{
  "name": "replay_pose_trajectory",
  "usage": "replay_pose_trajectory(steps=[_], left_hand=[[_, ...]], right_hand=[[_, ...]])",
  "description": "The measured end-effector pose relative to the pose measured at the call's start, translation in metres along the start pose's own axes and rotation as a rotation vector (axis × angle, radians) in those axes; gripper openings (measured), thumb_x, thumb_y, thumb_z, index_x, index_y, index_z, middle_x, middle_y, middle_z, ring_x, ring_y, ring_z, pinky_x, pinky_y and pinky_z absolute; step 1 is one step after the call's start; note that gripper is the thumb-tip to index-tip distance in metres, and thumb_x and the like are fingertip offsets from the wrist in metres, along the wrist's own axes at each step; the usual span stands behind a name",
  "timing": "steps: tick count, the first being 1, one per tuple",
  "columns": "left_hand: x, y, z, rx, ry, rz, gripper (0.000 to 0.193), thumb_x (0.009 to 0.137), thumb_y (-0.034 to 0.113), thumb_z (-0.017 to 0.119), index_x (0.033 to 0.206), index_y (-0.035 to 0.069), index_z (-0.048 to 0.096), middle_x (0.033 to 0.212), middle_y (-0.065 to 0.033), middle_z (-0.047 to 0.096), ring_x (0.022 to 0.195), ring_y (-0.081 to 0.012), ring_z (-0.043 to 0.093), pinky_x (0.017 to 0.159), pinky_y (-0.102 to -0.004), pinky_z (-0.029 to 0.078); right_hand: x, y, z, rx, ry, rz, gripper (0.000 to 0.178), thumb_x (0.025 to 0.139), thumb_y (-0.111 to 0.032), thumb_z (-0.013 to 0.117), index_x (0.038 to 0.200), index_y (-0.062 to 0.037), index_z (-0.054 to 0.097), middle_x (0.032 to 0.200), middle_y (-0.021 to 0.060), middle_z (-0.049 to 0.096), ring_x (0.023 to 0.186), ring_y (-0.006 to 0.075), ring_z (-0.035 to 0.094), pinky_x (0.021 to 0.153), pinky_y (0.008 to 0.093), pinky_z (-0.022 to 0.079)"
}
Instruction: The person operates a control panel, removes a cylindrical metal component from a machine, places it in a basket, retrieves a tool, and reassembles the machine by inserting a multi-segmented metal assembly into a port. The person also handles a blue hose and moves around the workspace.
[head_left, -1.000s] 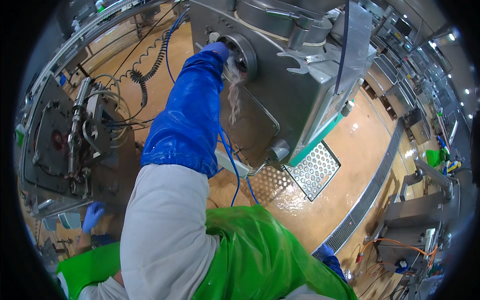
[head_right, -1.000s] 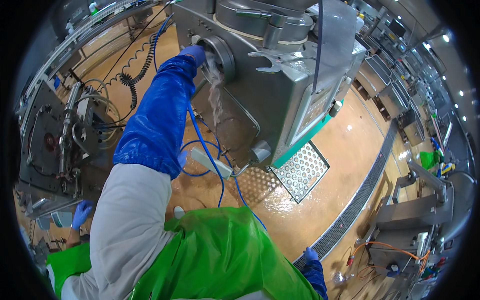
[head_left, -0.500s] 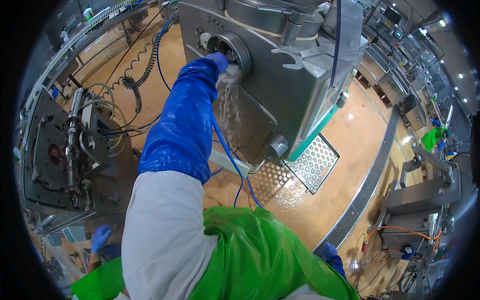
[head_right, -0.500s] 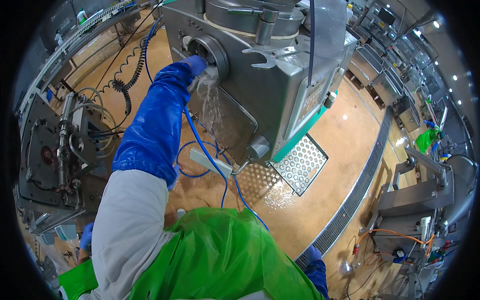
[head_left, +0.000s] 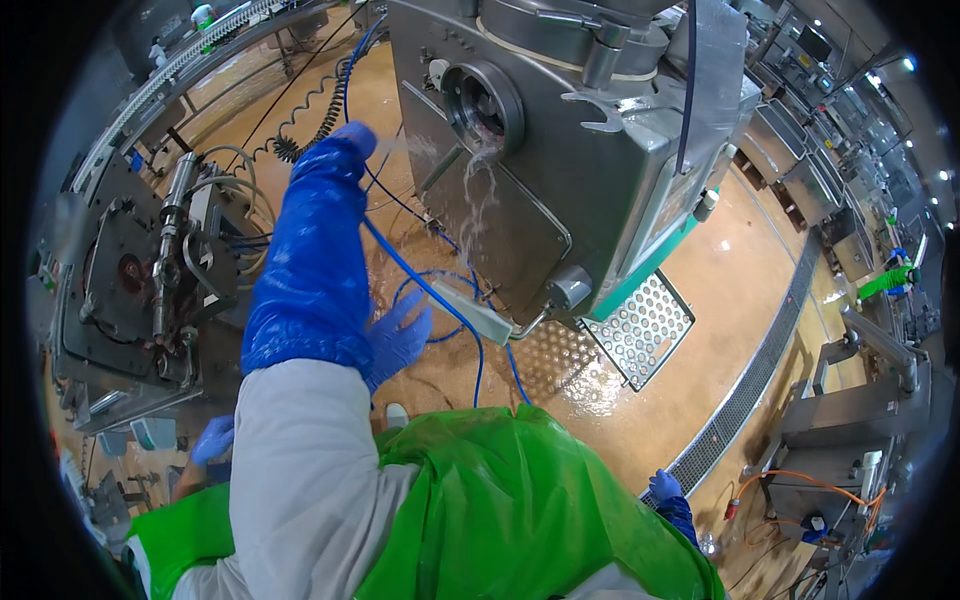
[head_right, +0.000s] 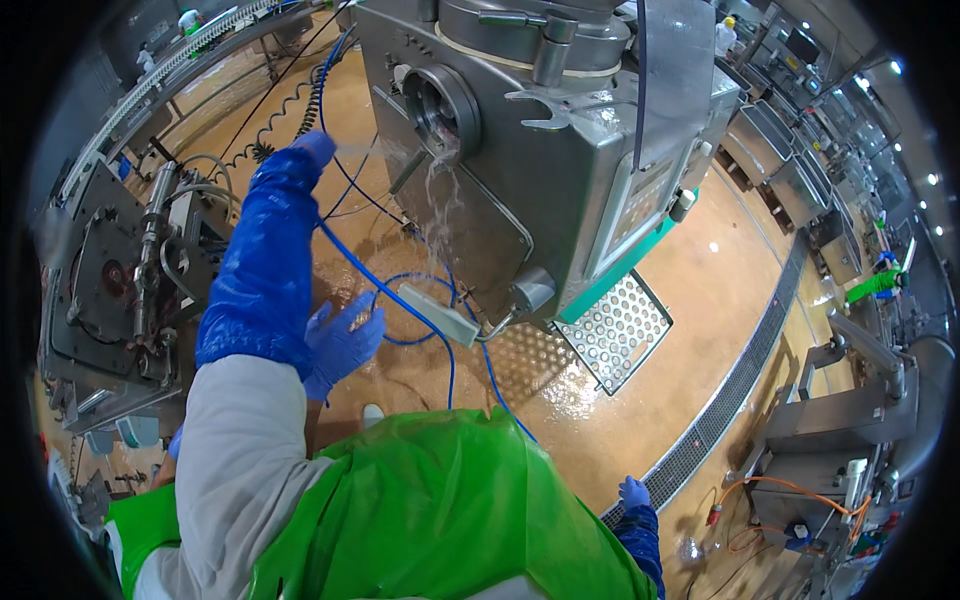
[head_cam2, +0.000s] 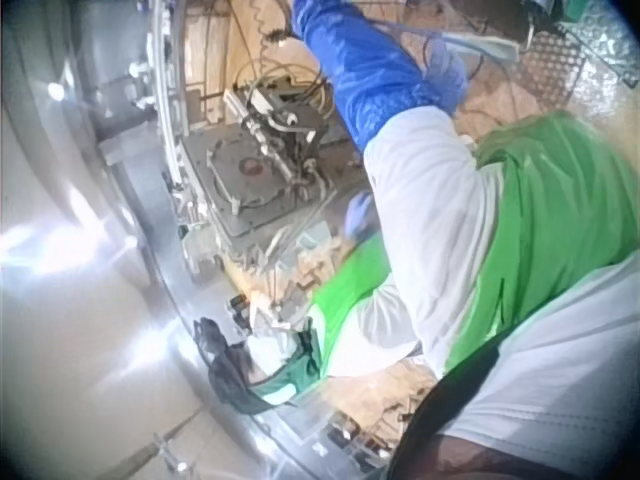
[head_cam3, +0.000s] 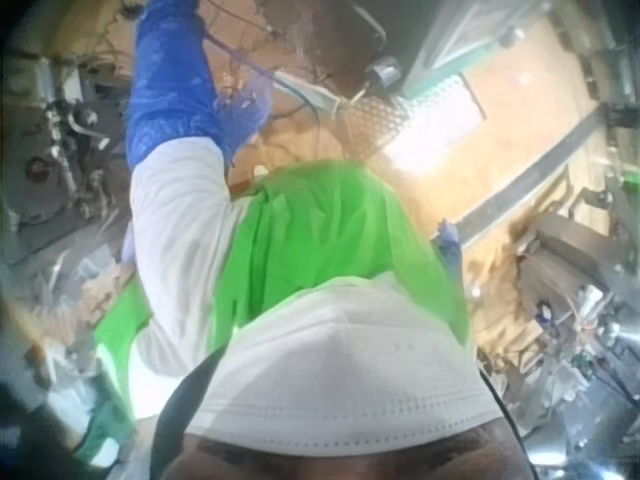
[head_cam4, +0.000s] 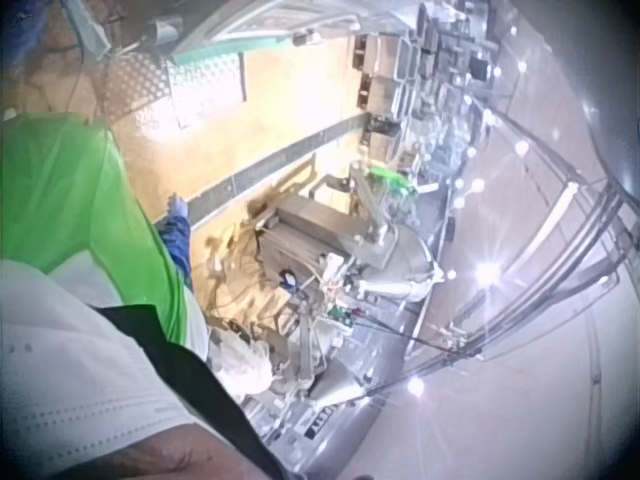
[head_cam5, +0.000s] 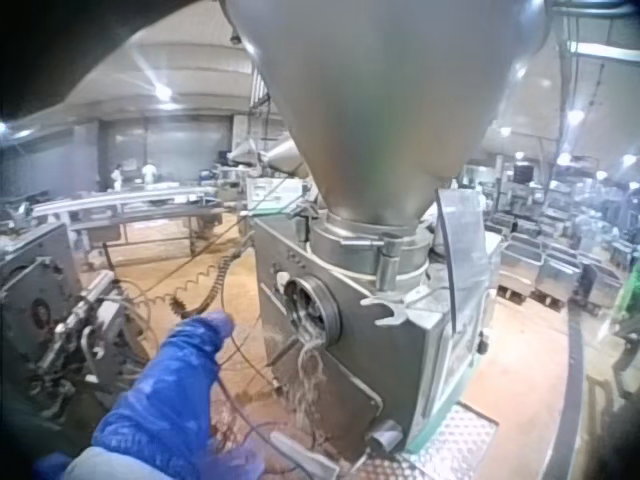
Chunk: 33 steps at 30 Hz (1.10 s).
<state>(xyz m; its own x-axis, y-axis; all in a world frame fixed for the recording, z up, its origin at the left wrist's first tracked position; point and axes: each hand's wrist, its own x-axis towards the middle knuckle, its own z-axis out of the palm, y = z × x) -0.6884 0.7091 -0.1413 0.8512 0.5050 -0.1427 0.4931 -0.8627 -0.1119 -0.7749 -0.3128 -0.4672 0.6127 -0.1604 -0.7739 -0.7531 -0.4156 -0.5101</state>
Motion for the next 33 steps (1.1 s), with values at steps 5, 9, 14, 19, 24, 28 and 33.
replay_pose_trajectory(steps=[5,9,14,19,24,28,33], left_hand=[[-0.060,-0.099,0.103,0.287,-0.143,0.038,0.029,0.088,0.015,0.053,0.106,0.006,0.074,0.115,-0.0175,0.068,0.105,-0.0350,0.066,0.089,-0.0408,0.054],[-0.111,-0.096,0.132,0.323,-0.255,-0.061,0.029,0.090,0.015,0.051,0.106,0.006,0.074,0.116,-0.0172,0.068,0.107,-0.0346,0.066,0.090,-0.0417,0.054],[-0.209,-0.091,0.127,-0.135,-0.075,-0.447,0.035,0.091,0.018,0.050,0.122,0.007,0.065,0.124,-0.0163,0.065,0.113,-0.0335,0.064,0.096,-0.0440,0.050],[-0.287,-0.004,0.111,-0.429,-0.063,-0.926,0.058,0.092,0.024,0.050,0.147,0.013,0.037,0.138,-0.0251,0.053,0.125,-0.0395,0.054,0.105,-0.0467,0.043],[-0.367,0.066,0.141,-0.234,0.327,-0.764,0.068,0.085,0.022,0.061,0.147,0.009,0.035,0.142,-0.0291,0.042,0.131,-0.0474,0.042,0.110,-0.0477,0.038],[-0.417,0.158,0.193,-0.448,0.457,-0.504,0.061,0.083,0.017,0.062,0.140,0.005,0.044,0.137,-0.0292,0.045,0.127,-0.0460,0.045,0.108,-0.0491,0.039],[-0.497,0.250,0.290,-0.712,0.242,-0.272,0.053,0.087,0.019,0.062,0.136,0.005,0.049,0.136,-0.0264,0.049,0.127,-0.0425,0.048,0.107,-0.0469,0.041]], right_hand=[[0.067,-0.004,-0.028,-0.213,-0.121,0.108,0.041,0.096,-0.044,0.047,0.121,-0.0118,0.052,0.115,0.0087,0.064,0.090,0.0260,0.060,0.070,0.0478,0.046],[0.101,-0.025,-0.029,-0.234,-0.282,0.072,0.039,0.096,-0.045,0.047,0.119,-0.0136,0.051,0.116,0.0088,0.063,0.087,0.0250,0.057,0.068,0.0471,0.044],[0.164,-0.093,-0.029,-0.245,-0.475,0.004,0.034,0.094,-0.045,0.048,0.112,-0.0166,0.053,0.113,0.0090,0.062,0.080,0.0232,0.053,0.066,0.0472,0.040],[0.196,-0.143,-0.023,-0.357,-0.269,-0.045,0.041,0.095,-0.046,0.050,0.121,-0.0134,0.052,0.117,0.0108,0.063,0.091,0.0271,0.058,0.072,0.0511,0.045],[0.212,-0.180,0.000,-0.454,-0.344,-0.059,0.051,0.097,-0.048,0.049,0.132,-0.0109,0.049,0.127,0.0128,0.062,0.105,0.0305,0.061,0.077,0.0526,0.048],[0.227,-0.192,0.027,-0.524,-0.397,-0.041,0.049,0.097,-0.049,0.050,0.131,-0.0131,0.049,0.126,0.0116,0.062,0.102,0.0293,0.061,0.076,0.0509,0.048],[0.204,-0.229,0.084,-0.678,-0.445,-0.174,0.039,0.096,-0.048,0.051,0.116,-0.0153,0.058,0.103,0.0049,0.067,0.089,0.0212,0.061,0.071,0.0446,0.046]])
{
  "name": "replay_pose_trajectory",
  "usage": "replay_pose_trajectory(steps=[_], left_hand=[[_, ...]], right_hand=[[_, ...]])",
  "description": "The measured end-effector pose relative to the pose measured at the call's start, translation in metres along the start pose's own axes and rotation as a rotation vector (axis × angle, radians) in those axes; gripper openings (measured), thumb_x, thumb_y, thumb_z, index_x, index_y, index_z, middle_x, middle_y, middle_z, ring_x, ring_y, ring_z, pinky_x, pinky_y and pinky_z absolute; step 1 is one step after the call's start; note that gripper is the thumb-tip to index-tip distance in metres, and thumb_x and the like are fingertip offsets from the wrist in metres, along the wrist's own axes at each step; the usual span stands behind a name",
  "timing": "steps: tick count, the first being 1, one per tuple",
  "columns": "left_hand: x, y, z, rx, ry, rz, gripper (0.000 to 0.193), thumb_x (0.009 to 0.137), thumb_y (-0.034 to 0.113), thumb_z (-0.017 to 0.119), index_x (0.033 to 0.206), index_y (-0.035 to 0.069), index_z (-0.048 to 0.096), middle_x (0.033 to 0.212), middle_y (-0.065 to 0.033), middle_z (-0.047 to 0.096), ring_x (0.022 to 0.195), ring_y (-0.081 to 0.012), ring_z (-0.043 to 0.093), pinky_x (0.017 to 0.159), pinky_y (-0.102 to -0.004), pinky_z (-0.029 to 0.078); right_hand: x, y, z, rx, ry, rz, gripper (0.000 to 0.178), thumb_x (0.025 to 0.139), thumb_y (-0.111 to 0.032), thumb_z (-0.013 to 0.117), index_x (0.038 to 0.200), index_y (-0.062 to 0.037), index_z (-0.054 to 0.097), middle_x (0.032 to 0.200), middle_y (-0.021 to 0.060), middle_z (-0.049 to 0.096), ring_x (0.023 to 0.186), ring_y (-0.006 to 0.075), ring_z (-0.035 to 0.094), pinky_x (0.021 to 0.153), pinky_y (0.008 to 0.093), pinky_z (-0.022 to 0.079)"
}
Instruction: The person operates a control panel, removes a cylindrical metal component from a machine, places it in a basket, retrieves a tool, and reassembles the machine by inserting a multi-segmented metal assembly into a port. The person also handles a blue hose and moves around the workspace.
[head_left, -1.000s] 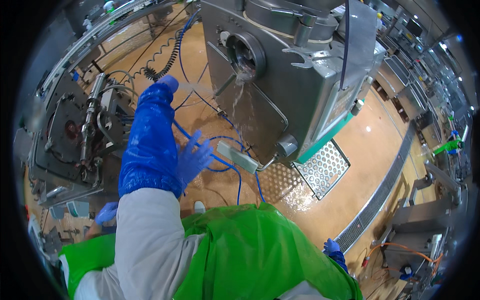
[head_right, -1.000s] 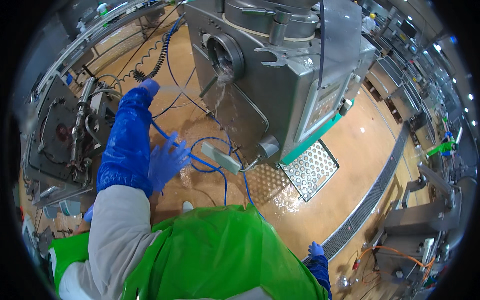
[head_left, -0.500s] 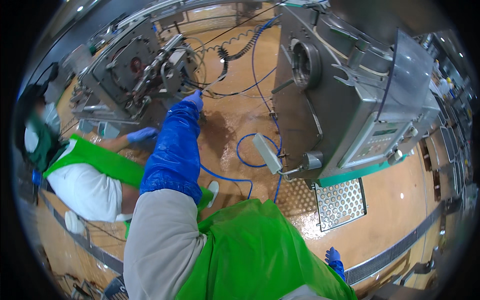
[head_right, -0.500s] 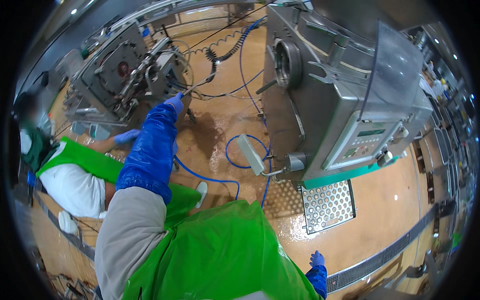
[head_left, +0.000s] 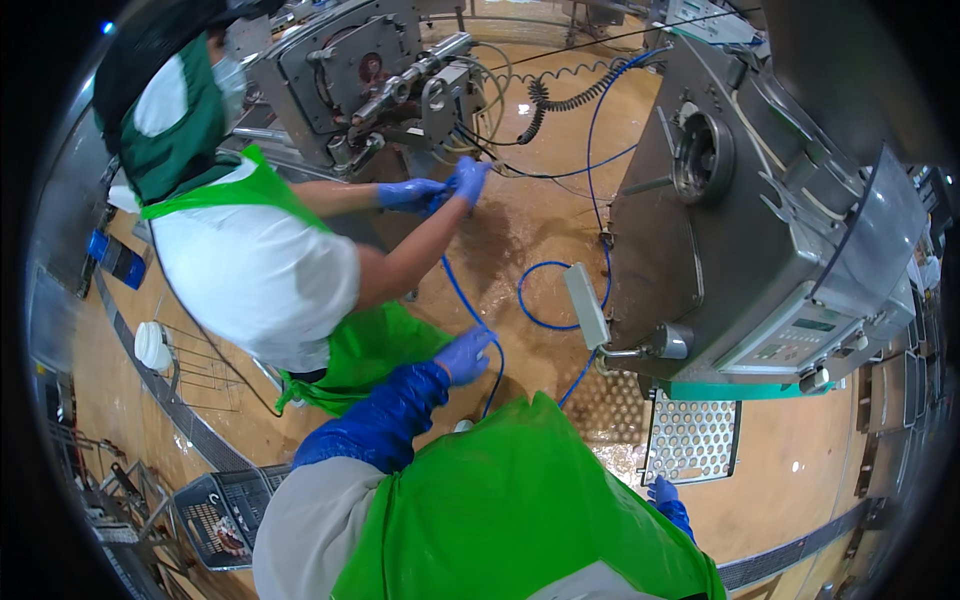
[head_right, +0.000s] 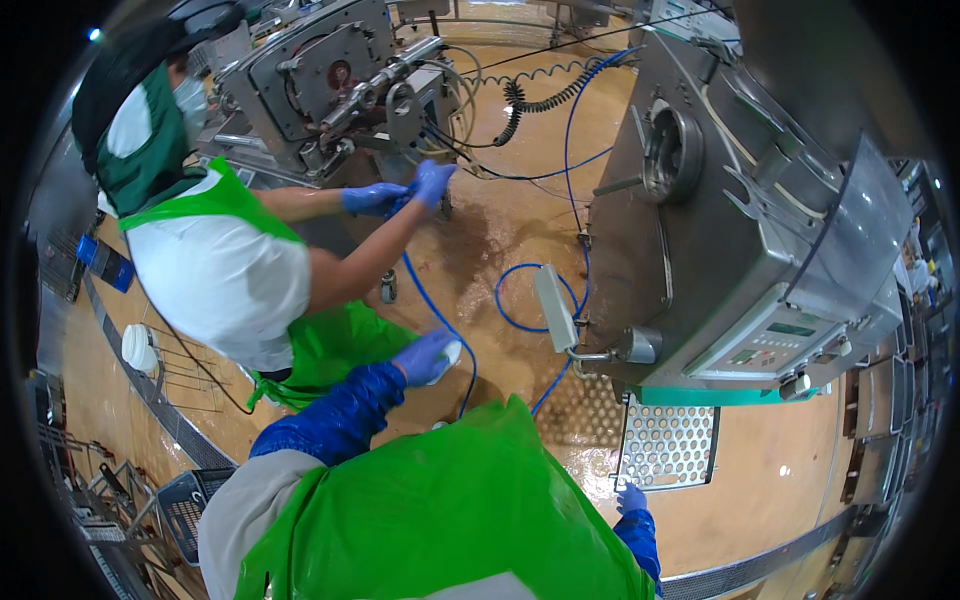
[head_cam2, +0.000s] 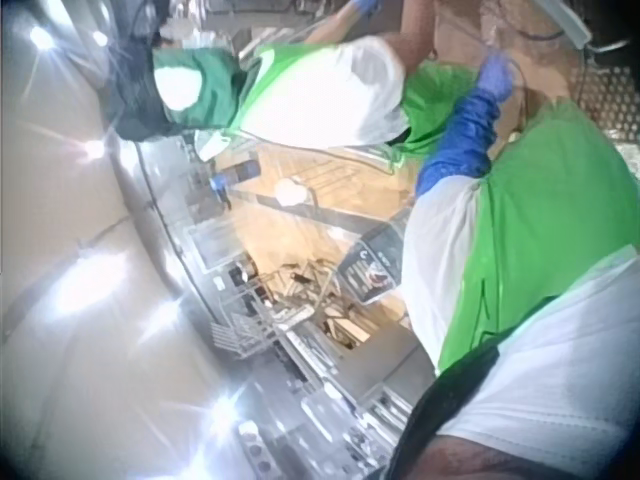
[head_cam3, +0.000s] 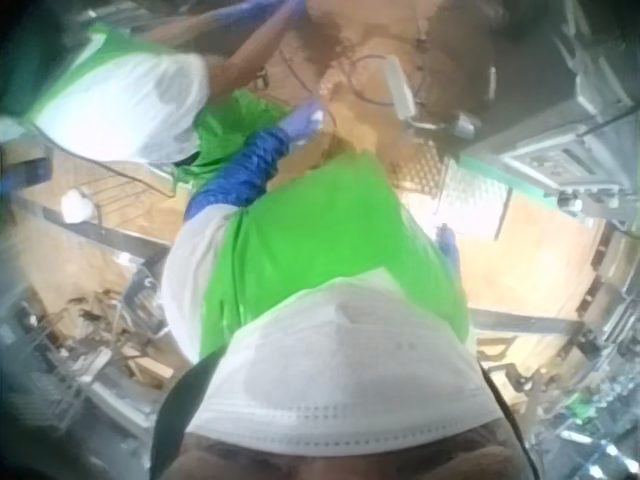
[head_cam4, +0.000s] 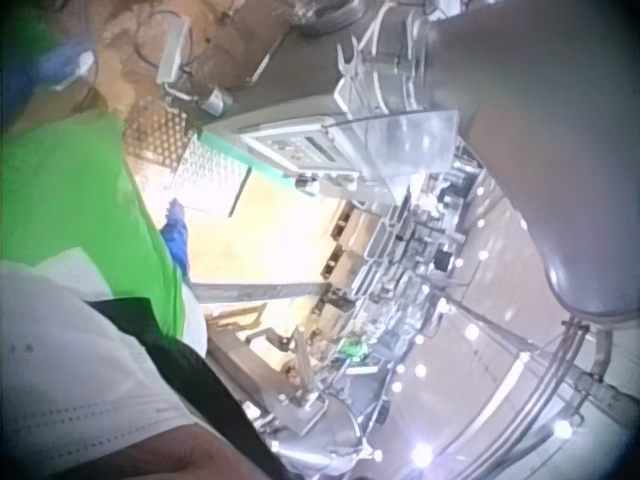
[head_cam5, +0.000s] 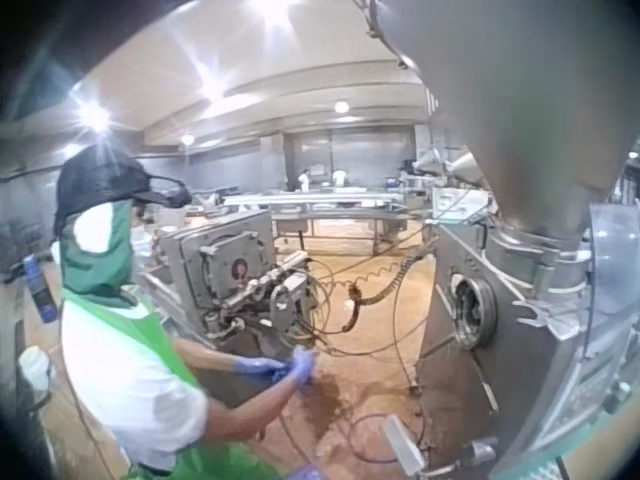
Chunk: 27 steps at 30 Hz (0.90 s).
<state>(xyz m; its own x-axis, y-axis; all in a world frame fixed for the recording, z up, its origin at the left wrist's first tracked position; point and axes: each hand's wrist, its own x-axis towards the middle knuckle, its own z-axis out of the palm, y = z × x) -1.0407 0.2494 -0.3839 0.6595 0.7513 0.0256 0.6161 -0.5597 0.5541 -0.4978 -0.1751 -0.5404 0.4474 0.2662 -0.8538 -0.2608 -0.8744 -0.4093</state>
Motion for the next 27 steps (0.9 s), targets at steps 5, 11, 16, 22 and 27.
replay_pose_trajectory(steps=[5,11,16,22,27], left_hand=[[-0.076,0.009,0.011,-0.135,-0.393,-0.140,0.044,0.094,0.025,0.057,0.134,0.007,0.056,0.133,-0.0199,0.057,0.121,-0.0369,0.055,0.105,-0.0435,0.042],[-0.171,-0.071,0.044,-0.393,-0.355,-0.167,0.047,0.098,0.030,0.052,0.136,0.001,0.052,0.137,-0.0194,0.055,0.123,-0.0321,0.055,0.106,-0.0393,0.041],[-0.246,-0.123,0.064,-0.428,-0.361,-0.307,0.044,0.099,0.036,0.048,0.130,0.006,0.060,0.132,-0.0188,0.060,0.118,-0.0332,0.059,0.103,-0.0434,0.042],[-0.341,-0.219,0.069,-0.002,-0.683,-0.723,0.048,0.094,0.041,0.050,0.125,0.007,0.064,0.128,-0.0191,0.062,0.120,-0.0370,0.057,0.102,-0.0446,0.044],[-0.356,-0.196,0.034,-0.038,-0.370,-1.039,0.048,0.093,0.040,0.053,0.124,0.006,0.065,0.127,-0.0162,0.064,0.119,-0.0354,0.059,0.104,-0.0423,0.044]], right_hand=[[0.000,-0.062,0.032,-0.148,0.052,-0.126,0.039,0.095,-0.043,0.050,0.104,-0.0075,0.063,0.094,0.0077,0.070,0.082,0.0220,0.066,0.071,0.0414,0.051],[-0.008,-0.109,0.078,-0.252,0.033,-0.376,0.047,0.095,-0.041,0.052,0.112,-0.0001,0.067,0.097,0.0101,0.073,0.078,0.0203,0.068,0.071,0.0341,0.053],[-0.026,-0.119,0.095,-0.515,0.001,-0.347,0.047,0.099,-0.042,0.045,0.117,-0.0023,0.064,0.107,0.0102,0.071,0.087,0.0224,0.068,0.069,0.0383,0.054],[-0.050,-0.107,0.075,-0.653,-0.024,-0.336,0.034,0.101,-0.028,0.041,0.110,-0.0042,0.063,0.100,0.0146,0.071,0.083,0.0264,0.070,0.066,0.0401,0.056],[-0.019,-0.117,0.045,-0.841,-0.054,-0.275,0.032,0.103,-0.028,0.039,0.113,-0.0065,0.061,0.102,0.0088,0.071,0.081,0.0210,0.068,0.061,0.0379,0.055]])
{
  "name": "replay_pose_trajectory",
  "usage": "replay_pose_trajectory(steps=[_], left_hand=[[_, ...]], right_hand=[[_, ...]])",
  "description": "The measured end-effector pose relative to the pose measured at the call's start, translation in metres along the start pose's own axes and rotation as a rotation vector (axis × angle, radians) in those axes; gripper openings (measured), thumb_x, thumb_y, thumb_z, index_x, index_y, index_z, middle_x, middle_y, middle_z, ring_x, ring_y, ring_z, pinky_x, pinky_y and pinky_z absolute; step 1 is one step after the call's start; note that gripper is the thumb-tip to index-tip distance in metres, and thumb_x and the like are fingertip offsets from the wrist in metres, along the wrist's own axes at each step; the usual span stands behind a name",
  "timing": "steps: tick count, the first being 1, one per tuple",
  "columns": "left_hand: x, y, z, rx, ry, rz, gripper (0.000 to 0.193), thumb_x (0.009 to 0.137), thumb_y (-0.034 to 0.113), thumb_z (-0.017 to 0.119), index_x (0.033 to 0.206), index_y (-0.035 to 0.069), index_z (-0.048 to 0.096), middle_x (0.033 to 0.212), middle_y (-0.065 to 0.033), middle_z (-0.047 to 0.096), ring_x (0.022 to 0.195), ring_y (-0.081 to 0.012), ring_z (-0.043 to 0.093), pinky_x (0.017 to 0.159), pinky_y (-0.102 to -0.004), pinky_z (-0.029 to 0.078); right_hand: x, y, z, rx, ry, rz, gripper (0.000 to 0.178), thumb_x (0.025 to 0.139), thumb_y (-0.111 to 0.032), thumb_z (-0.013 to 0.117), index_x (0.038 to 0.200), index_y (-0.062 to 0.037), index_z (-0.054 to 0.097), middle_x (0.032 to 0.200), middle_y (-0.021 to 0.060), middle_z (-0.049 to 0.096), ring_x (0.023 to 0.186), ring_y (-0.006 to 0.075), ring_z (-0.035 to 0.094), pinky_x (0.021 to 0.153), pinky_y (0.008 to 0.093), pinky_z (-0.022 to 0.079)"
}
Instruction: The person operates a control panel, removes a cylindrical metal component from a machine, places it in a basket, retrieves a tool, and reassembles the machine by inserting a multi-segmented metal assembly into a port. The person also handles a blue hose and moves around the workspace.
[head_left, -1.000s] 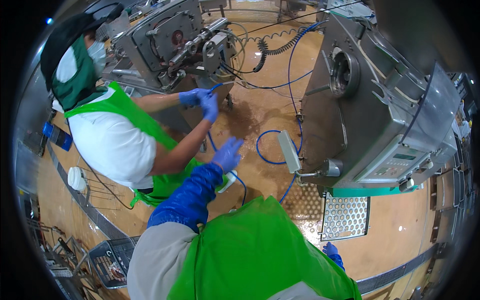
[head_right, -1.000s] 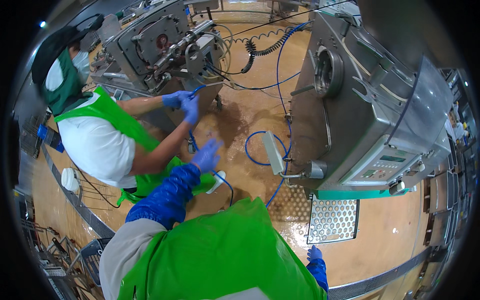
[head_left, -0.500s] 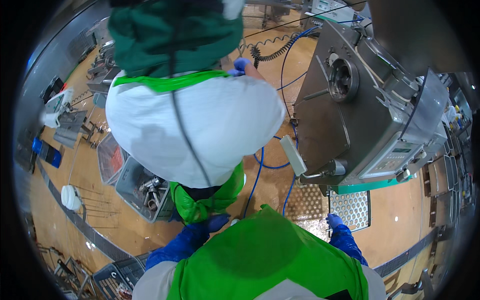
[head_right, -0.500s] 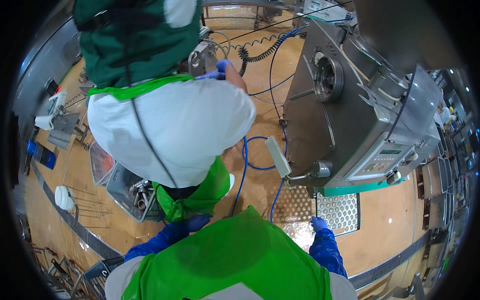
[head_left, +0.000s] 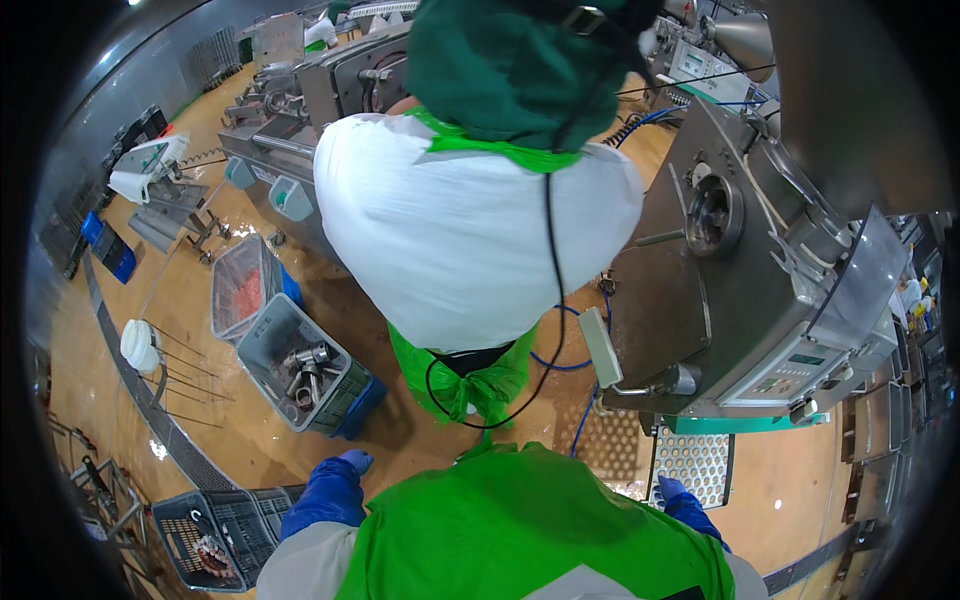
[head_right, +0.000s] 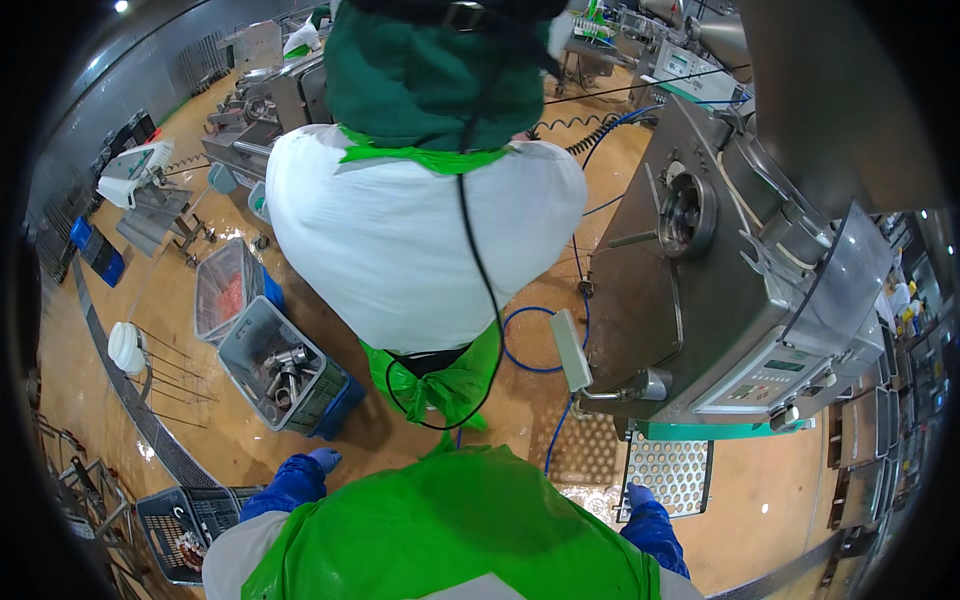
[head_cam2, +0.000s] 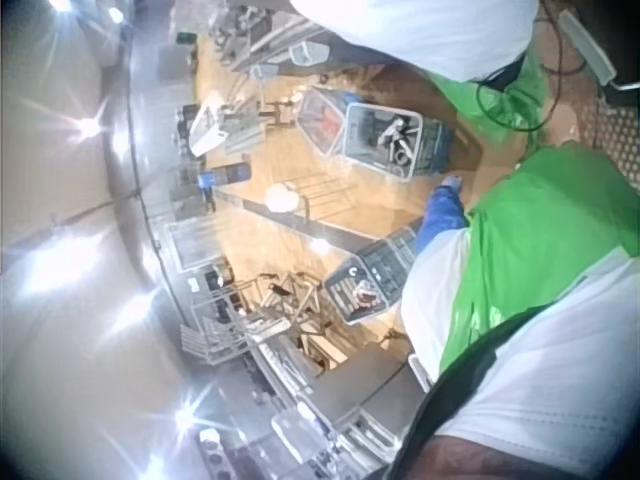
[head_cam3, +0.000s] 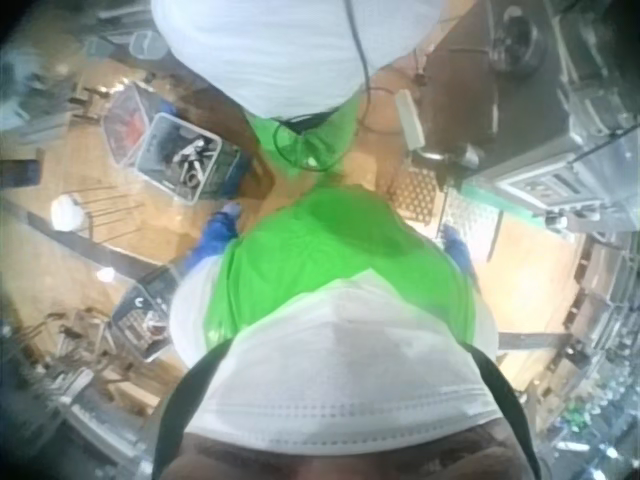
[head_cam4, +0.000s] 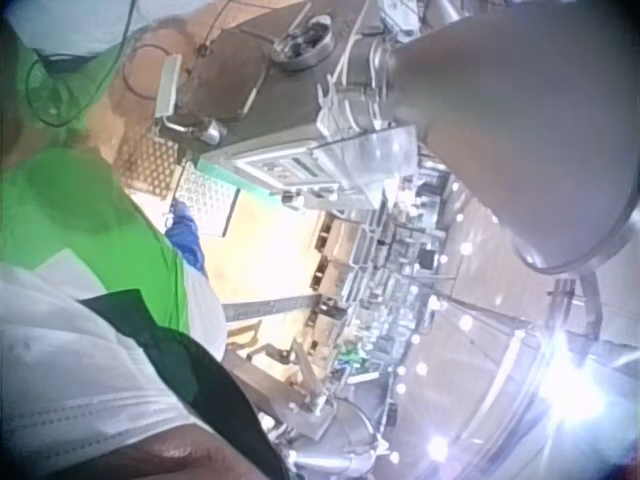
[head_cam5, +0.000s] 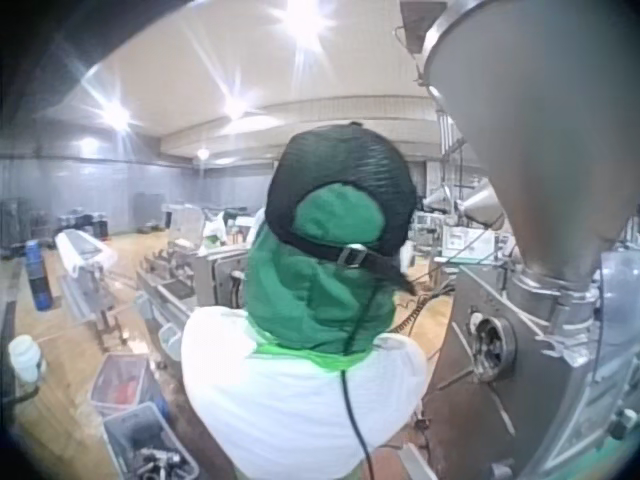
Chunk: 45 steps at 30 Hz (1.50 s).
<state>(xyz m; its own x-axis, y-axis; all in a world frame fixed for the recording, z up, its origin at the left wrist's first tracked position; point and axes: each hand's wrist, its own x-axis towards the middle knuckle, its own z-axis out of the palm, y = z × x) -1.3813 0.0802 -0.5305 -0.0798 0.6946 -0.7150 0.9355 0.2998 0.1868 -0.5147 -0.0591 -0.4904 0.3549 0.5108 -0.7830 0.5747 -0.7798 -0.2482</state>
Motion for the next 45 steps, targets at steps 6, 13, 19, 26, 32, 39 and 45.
replay_pose_trajectory(steps=[6,13,19,26,32,39,45], left_hand=[[-0.040,0.079,0.003,-0.230,0.085,0.137,0.048,0.094,0.037,0.056,0.129,0.004,0.061,0.130,-0.0170,0.062,0.123,-0.0325,0.057,0.106,-0.0406,0.042],[-0.120,0.113,0.059,-0.100,0.155,0.164,0.043,0.095,0.041,0.049,0.116,0.008,0.066,0.116,-0.0202,0.066,0.108,-0.0392,0.062,0.094,-0.0490,0.048],[-0.252,0.136,0.072,-0.412,0.353,-0.186,0.046,0.096,0.040,0.051,0.129,0.009,0.060,0.122,-0.0163,0.066,0.114,-0.0339,0.061,0.101,-0.0423,0.046],[-0.396,0.119,0.217,-0.688,0.445,-0.631,0.047,0.096,0.038,0.049,0.130,0.008,0.060,0.128,-0.0165,0.063,0.120,-0.0340,0.058,0.104,-0.0420,0.044],[-0.456,0.122,0.327,-0.986,0.868,-0.819,0.041,0.094,0.031,0.053,0.126,0.007,0.061,0.124,-0.0193,0.064,0.117,-0.0359,0.059,0.101,-0.0426,0.046],[-0.574,0.056,0.396,-1.051,1.334,-1.185,0.041,0.091,0.023,0.056,0.128,0.006,0.059,0.127,-0.0210,0.060,0.122,-0.0364,0.055,0.105,-0.0415,0.042],[-0.629,-0.068,0.459,-0.860,1.379,-1.410,0.040,0.089,0.018,0.059,0.127,0.006,0.059,0.124,-0.0208,0.061,0.119,-0.0370,0.056,0.104,-0.0419,0.043]], right_hand=[[0.102,0.041,-0.025,0.060,0.092,-0.270,0.045,0.097,-0.044,0.047,0.116,-0.0052,0.061,0.106,0.0071,0.069,0.086,0.0215,0.066,0.066,0.0400,0.052],[0.174,0.056,-0.035,-0.410,0.018,-0.609,0.033,0.095,-0.034,0.050,0.119,-0.0151,0.064,0.101,0.0175,0.068,0.084,0.0331,0.069,0.075,0.0454,0.055],[0.185,-0.011,-0.011,-0.643,-0.336,-0.770,0.035,0.097,-0.032,0.047,0.121,-0.0104,0.061,0.105,0.0177,0.069,0.092,0.0332,0.068,0.076,0.0460,0.054],[0.213,-0.175,0.004,-0.979,-0.547,-0.911,0.040,0.097,-0.038,0.049,0.119,-0.0064,0.061,0.102,0.0163,0.070,0.093,0.0303,0.068,0.075,0.0466,0.053],[0.237,-0.317,0.031,-1.343,-0.641,-1.265,0.046,0.097,-0.043,0.051,0.117,-0.0029,0.060,0.100,0.0150,0.071,0.093,0.0278,0.068,0.074,0.0471,0.053],[0.031,-0.418,0.185,-0.811,-0.519,-0.514,0.046,0.098,-0.041,0.047,0.131,-0.0102,0.053,0.125,0.0117,0.065,0.110,0.0265,0.062,0.084,0.0467,0.050],[-0.085,-0.413,0.344,-0.873,-0.660,-0.721,0.051,0.097,-0.043,0.052,0.135,-0.0085,0.049,0.125,0.0119,0.064,0.110,0.0285,0.061,0.083,0.0473,0.050]])
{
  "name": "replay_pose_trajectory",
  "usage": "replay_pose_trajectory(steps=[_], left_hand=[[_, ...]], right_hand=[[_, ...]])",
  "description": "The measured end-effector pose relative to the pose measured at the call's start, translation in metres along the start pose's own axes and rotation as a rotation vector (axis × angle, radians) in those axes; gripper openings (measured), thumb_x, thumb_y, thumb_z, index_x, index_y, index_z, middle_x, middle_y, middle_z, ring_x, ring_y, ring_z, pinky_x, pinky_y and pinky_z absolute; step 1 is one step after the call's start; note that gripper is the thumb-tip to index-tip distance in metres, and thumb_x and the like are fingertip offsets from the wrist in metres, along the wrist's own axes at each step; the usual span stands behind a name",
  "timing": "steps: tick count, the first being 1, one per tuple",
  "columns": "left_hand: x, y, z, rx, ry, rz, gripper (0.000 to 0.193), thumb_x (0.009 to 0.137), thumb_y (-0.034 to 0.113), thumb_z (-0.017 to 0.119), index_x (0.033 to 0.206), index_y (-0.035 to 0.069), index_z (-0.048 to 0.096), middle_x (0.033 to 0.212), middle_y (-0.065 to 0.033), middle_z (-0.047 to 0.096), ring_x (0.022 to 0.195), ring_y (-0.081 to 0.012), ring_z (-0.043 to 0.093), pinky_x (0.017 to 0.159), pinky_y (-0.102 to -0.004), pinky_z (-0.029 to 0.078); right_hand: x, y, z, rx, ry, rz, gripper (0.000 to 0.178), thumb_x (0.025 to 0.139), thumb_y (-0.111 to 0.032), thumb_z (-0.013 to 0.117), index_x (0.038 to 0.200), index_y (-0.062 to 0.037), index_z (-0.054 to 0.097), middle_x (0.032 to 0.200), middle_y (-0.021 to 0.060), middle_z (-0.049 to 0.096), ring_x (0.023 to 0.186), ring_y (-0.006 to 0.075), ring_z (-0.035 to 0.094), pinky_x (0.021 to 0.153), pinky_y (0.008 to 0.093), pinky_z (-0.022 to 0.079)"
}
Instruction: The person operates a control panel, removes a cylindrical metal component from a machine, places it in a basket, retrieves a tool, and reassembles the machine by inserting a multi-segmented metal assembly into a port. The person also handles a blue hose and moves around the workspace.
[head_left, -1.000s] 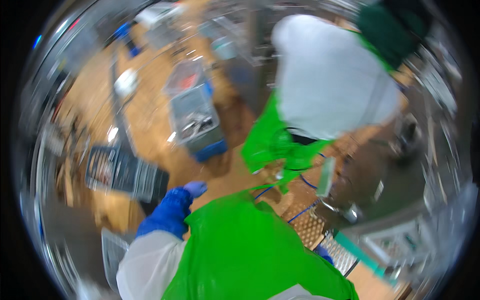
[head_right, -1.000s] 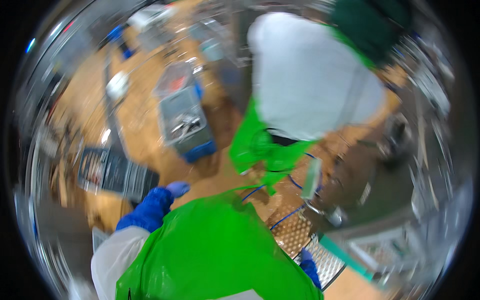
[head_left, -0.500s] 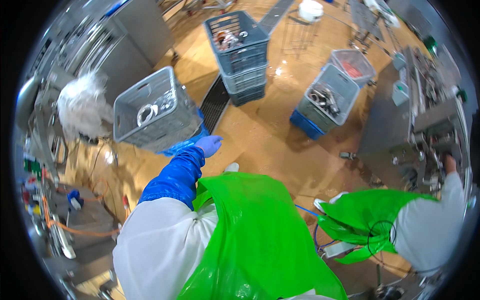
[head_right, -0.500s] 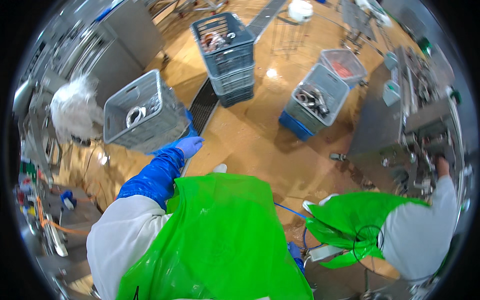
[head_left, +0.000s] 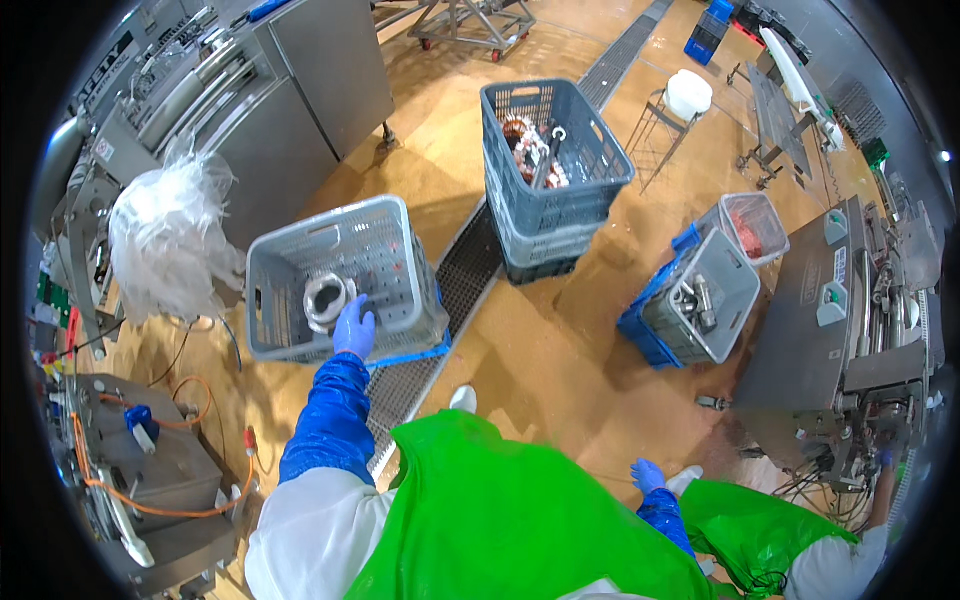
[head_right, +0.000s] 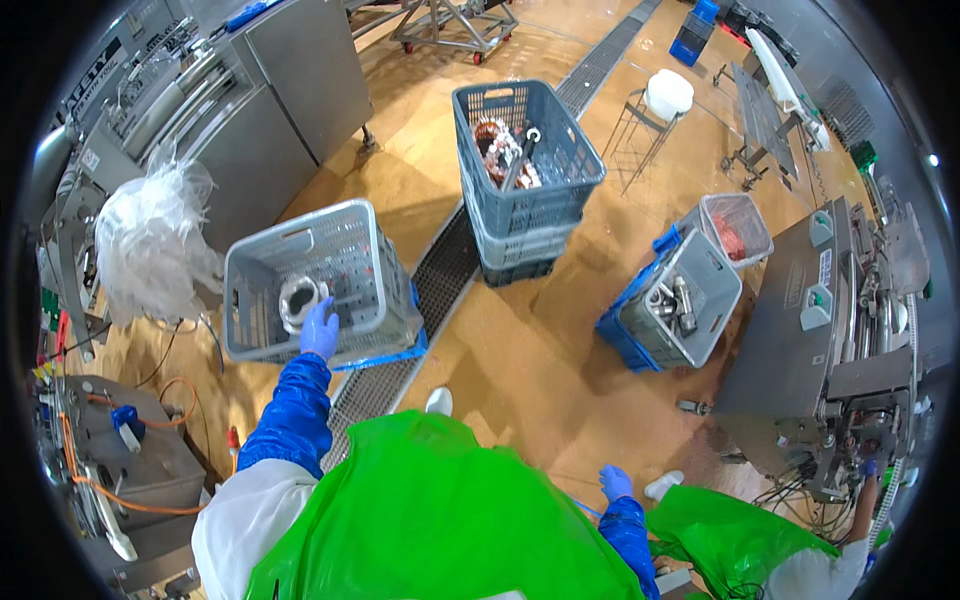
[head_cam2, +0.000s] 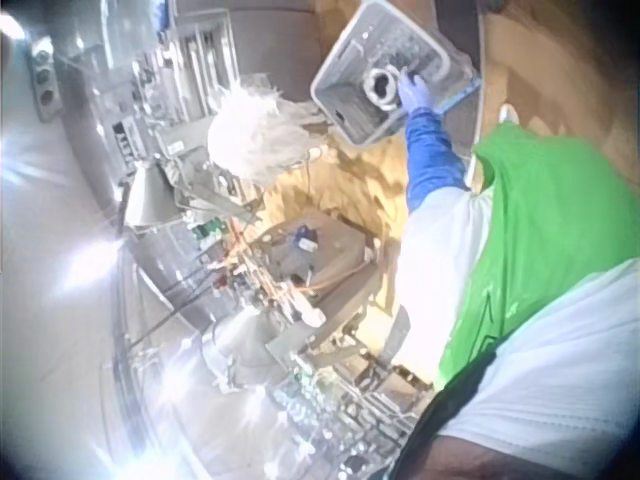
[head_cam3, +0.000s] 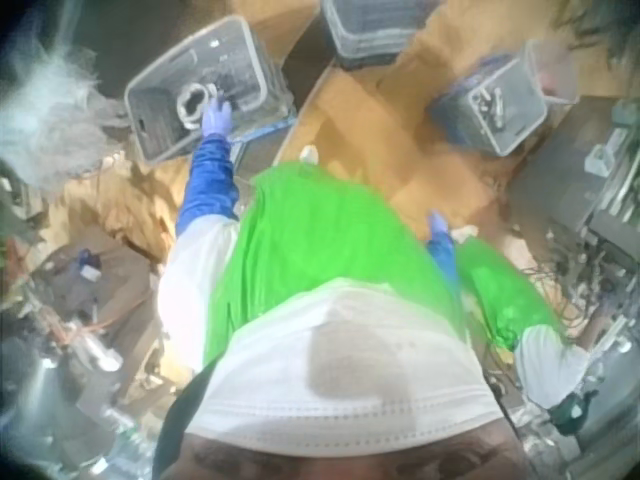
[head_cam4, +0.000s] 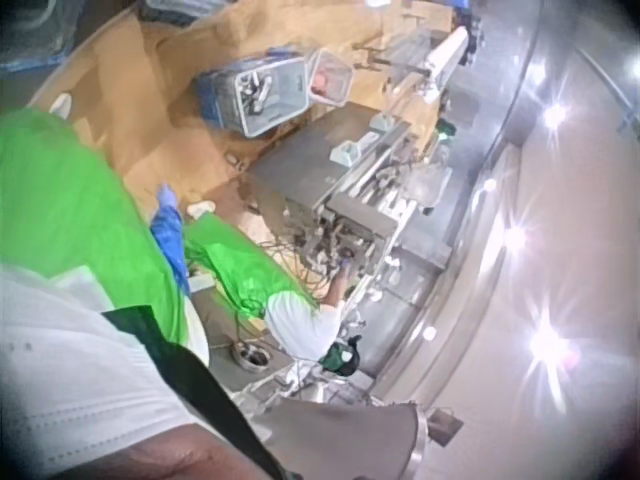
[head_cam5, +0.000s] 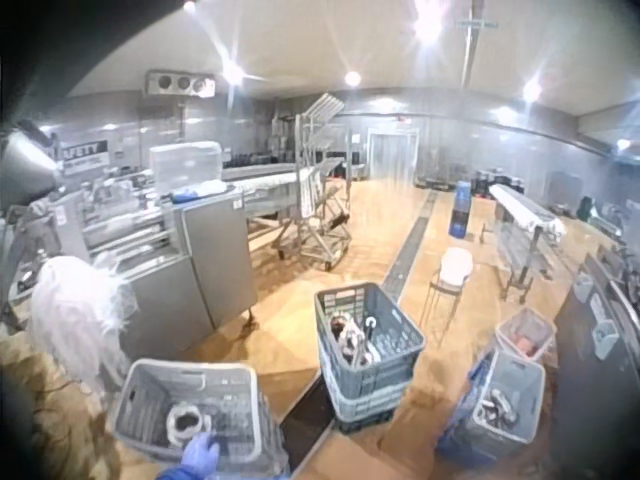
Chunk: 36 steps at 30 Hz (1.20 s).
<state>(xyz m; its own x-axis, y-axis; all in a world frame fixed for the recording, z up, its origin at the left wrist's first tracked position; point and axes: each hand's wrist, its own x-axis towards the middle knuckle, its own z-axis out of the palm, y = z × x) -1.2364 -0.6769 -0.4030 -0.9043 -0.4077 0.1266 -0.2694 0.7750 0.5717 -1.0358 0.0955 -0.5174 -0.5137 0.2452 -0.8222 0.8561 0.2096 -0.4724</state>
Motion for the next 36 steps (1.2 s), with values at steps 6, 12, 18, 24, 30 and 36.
replay_pose_trajectory(steps=[6,12,18,24,30,36], left_hand=[[0.060,-0.022,-0.002,0.014,-0.183,-0.087,0.047,0.087,0.022,0.064,0.131,0.006,0.057,0.126,-0.0219,0.061,0.121,-0.0378,0.055,0.105,-0.0426,0.042],[0.088,-0.064,0.005,0.002,-0.152,-0.232,0.054,0.087,0.025,0.064,0.134,0.002,0.054,0.131,-0.0241,0.057,0.123,-0.0386,0.054,0.107,-0.0428,0.041],[0.094,-0.033,0.014,0.012,-0.220,-0.285,0.057,0.087,0.028,0.065,0.135,0.001,0.052,0.131,-0.0253,0.057,0.123,-0.0388,0.053,0.107,-0.0430,0.040],[0.104,-0.026,0.038,0.017,-0.181,-0.403,0.059,0.087,0.030,0.064,0.136,0.000,0.050,0.135,-0.0263,0.053,0.128,-0.0380,0.049,0.111,-0.0422,0.037],[0.127,-0.078,0.027,0.127,0.036,-0.627,0.066,0.082,0.024,0.068,0.136,-0.007,0.046,0.135,-0.0295,0.052,0.129,-0.0402,0.048,0.111,-0.0424,0.037],[0.149,-0.130,0.043,0.224,0.027,-0.845,0.076,0.078,0.033,0.072,0.136,-0.008,0.046,0.137,-0.0288,0.050,0.131,-0.0397,0.046,0.111,-0.0437,0.037]], right_hand=[[0.037,-0.153,0.112,-0.312,-0.060,-0.292,0.047,0.095,-0.037,0.057,0.125,-0.0014,0.062,0.118,0.0153,0.068,0.104,0.0257,0.066,0.089,0.0373,0.051],[0.024,-0.338,0.167,-0.629,0.048,-0.694,0.053,0.093,-0.039,0.058,0.127,0.0007,0.059,0.121,0.0231,0.065,0.115,0.0341,0.061,0.100,0.0398,0.046],[0.062,-0.482,0.213,-0.755,0.329,-1.056,0.063,0.088,-0.038,0.064,0.137,-0.0009,0.049,0.136,0.0239,0.053,0.126,0.0381,0.049,0.107,0.0446,0.039],[0.073,-0.635,0.294,-1.008,0.392,-1.245,0.089,0.078,-0.047,0.070,0.148,-0.0035,0.035,0.147,0.0214,0.042,0.136,0.0392,0.039,0.112,0.0478,0.032],[0.109,-0.705,0.359,-1.134,0.318,-1.155,0.090,0.080,-0.046,0.069,0.149,-0.0037,0.031,0.101,0.0232,0.069,0.082,0.0379,0.069,0.079,0.0483,0.052],[0.113,-0.723,0.362,-1.245,0.251,-0.928,0.067,0.091,-0.037,0.058,0.148,-0.0109,0.033,0.086,0.0221,0.070,0.074,0.0392,0.069,0.066,0.0506,0.053]])
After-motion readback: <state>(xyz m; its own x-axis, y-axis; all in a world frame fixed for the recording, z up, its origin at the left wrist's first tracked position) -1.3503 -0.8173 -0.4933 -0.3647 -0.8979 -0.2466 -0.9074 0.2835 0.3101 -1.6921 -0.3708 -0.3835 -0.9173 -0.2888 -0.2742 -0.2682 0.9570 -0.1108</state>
